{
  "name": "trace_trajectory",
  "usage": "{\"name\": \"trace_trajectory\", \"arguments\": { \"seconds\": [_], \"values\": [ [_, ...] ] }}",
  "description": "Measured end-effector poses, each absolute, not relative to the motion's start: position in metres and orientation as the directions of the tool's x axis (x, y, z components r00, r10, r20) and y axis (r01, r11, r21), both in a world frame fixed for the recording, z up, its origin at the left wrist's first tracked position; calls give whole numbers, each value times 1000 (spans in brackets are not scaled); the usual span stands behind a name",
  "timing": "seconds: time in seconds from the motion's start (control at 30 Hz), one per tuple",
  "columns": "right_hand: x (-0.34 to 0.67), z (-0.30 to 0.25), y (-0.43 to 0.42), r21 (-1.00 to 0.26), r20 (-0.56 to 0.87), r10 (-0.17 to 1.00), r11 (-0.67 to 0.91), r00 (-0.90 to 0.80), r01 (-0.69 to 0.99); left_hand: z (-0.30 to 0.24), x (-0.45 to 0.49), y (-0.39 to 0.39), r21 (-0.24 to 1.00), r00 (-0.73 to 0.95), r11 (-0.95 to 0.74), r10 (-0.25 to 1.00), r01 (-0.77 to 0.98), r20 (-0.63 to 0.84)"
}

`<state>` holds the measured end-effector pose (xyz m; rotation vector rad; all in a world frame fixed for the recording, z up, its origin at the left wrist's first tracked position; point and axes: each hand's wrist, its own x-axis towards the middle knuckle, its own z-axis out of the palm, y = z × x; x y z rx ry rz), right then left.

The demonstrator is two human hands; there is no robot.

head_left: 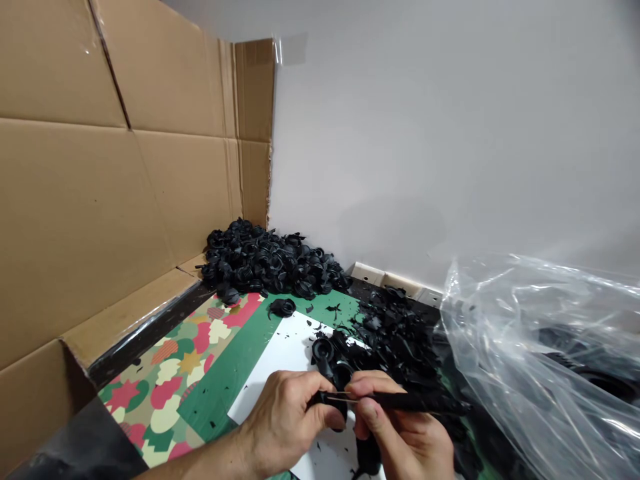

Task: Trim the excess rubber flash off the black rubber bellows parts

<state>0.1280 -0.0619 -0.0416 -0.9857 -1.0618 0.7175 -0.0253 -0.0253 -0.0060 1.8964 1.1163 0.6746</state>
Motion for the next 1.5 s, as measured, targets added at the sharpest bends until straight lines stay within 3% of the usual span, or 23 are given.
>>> {"name": "trace_trajectory", "arguments": {
  "seconds": [0.13,0.27,0.43,0.57,0.63,0.73,0.83,0.93,1.17,1.33,1.4,1.5],
  "values": [
    [132,-42,-61,-898,421,870,440,257,-19,-7,-26,-24,863,467,-252,884,437,22],
    [124,-40,-62,-891,426,850,454,310,-20,-7,-26,-24,857,466,-252,885,449,17],
    [120,-32,-67,-771,624,737,526,260,358,-3,-24,-28,835,521,-311,853,454,34],
    [141,-31,-66,-708,675,653,439,345,554,0,-22,-31,827,501,-287,866,483,8],
    [150,-32,-64,-787,587,685,360,430,501,0,-22,-31,831,475,-273,880,485,12],
    [152,-34,-61,-949,316,750,245,581,199,-3,-23,-29,841,464,-270,886,469,25],
    [147,-32,-61,-947,183,811,298,556,-122,-5,-24,-27,843,455,-280,889,459,48],
    [140,-27,-64,-915,167,862,316,480,-251,-7,-26,-26,843,458,-309,885,441,85],
    [133,-20,-67,-936,236,894,314,380,-160,-8,-28,-24,859,467,-364,867,359,172],
    [134,-21,-66,-953,210,910,273,358,-134,-7,-29,-24,876,440,-359,876,321,198],
    [134,-22,-65,-958,212,914,264,347,-112,-7,-28,-22,919,415,-296,894,261,170],
    [134,-24,-63,-971,222,913,240,343,-11,-10,-28,-16,996,387,-45,922,75,12]
  ]
}}
